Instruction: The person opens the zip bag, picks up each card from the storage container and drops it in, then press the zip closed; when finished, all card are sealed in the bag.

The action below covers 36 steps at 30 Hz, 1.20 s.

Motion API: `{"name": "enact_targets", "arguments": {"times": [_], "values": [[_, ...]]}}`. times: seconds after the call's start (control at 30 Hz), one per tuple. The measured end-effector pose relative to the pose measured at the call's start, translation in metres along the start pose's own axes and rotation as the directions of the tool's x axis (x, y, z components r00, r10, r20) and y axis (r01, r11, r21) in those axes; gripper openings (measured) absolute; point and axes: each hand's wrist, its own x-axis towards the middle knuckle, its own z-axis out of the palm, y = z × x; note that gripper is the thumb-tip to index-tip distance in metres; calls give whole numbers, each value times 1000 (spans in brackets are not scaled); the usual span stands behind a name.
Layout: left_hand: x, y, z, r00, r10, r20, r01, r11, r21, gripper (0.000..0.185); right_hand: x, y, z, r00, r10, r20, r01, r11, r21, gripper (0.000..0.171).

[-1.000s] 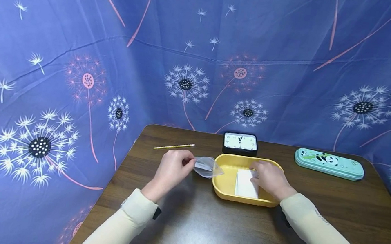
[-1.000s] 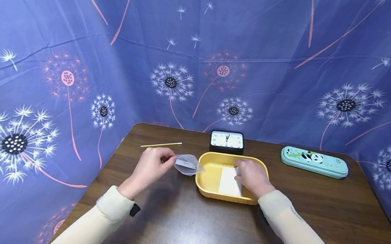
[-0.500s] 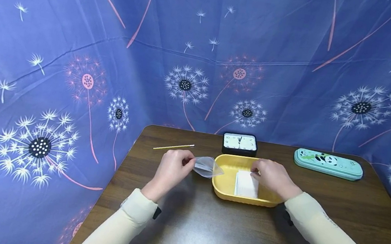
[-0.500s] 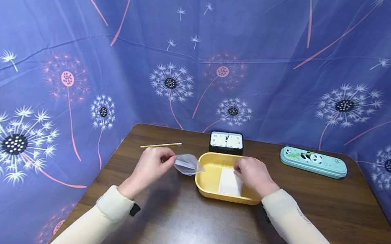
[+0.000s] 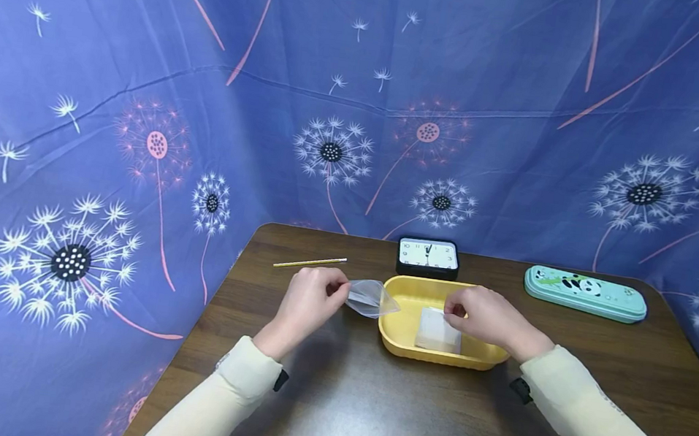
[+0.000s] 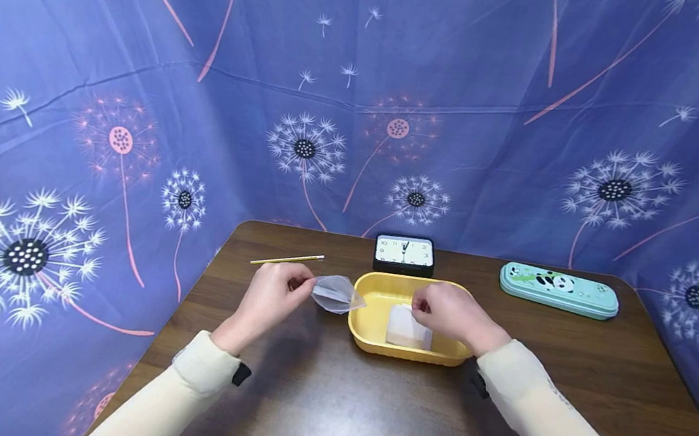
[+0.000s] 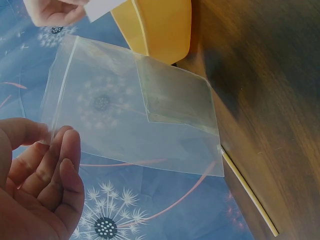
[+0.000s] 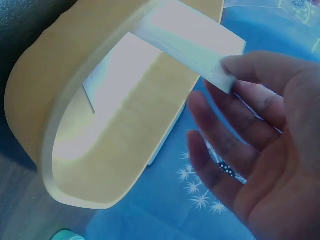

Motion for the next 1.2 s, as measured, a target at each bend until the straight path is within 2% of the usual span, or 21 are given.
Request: {"name": "enact_targets", "arguments": {"times": [0.13, 0.2, 0.27, 0.4, 0.53, 0.73, 0.83, 0.9, 1.03, 1.1, 1.2], "values": [[0, 0, 0, 1000, 1, 6, -1, 1000, 1, 9, -1, -4, -1, 992, -21, -127, 17, 999, -32, 14], [-1, -1, 0, 1000, 1, 8, 0, 1000, -3, 8, -1, -7, -2, 975, -45, -215, 34, 998, -56, 13], [-1, -1, 0, 1000, -2, 10, 2, 1000, -4, 8, 0, -11, -4, 948, -82, -307, 60, 995, -80, 11], [-1, -1, 0, 1000, -5, 9, 5, 1000, -2, 8, 2, -23, -9, 862, -190, -470, 145, 981, -131, 8], [-1, -1, 0, 1000, -4, 6, 4, 1000, -2, 9, 4, -40, -16, 766, -274, -582, 233, 961, -145, 6], [-1, -1, -1, 1000, 3, -3, -3, 1000, -8, 9, 5, -66, -20, 650, -383, -657, 357, 916, -182, 7], [-1, -2, -1, 1000, 4, -7, -4, 1000, -9, 9, 7, -74, -17, 609, -433, -665, 400, 891, -214, 10], [-1, -2, -1, 1000, 2, -7, -2, 1000, -9, 9, 8, -78, -14, 604, -452, -656, 415, 881, -226, 12], [-1, -3, 0, 1000, -3, -3, 3, 1000, -10, 9, 10, -80, -5, 623, -466, -629, 421, 877, -232, 12], [-2, -3, 0, 1000, -4, -1, 4, 1000, -9, 9, 11, -80, 1, 644, -458, -613, 415, 882, -224, 10], [-2, -3, 0, 1000, -6, -2, 6, 1000, -11, 10, 13, -78, 8, 691, -429, -582, 389, 899, -201, 7]]}}
